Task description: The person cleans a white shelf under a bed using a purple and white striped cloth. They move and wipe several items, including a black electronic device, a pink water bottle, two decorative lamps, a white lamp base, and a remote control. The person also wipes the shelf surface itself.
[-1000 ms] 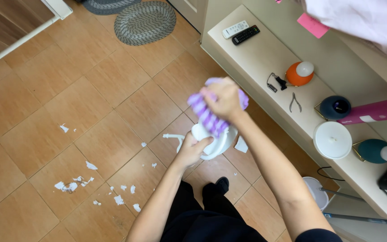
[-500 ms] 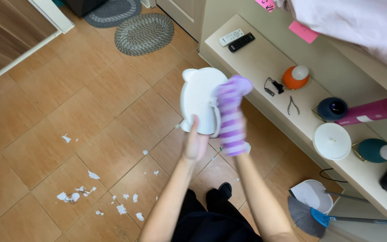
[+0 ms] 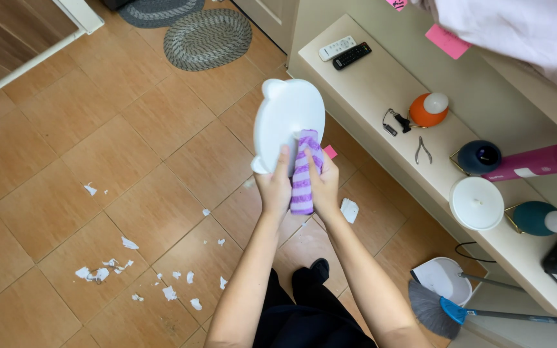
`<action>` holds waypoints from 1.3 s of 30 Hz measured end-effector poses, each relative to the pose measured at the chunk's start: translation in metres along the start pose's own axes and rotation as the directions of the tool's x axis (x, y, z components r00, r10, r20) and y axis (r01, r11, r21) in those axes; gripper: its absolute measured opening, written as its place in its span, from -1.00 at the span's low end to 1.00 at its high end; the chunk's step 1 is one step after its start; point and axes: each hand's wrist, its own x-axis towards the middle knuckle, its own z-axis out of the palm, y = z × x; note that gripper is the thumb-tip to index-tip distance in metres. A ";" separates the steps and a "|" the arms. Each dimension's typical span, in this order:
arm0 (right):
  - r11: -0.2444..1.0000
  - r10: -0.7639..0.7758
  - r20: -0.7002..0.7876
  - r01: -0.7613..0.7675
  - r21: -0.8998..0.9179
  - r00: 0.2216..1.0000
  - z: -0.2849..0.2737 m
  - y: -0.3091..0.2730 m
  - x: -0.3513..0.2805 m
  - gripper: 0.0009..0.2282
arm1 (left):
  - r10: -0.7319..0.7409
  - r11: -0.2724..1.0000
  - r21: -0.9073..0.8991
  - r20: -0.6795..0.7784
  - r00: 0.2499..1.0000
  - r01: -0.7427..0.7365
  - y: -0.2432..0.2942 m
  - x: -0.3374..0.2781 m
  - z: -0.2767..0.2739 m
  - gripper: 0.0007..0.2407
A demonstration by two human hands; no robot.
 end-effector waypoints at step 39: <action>0.943 -0.289 -0.229 0.235 -0.235 0.930 -0.006 -0.002 -0.039 -0.82 | -0.148 0.797 -0.603 -0.132 0.980 0.039 0.042 0.002 0.039 -0.59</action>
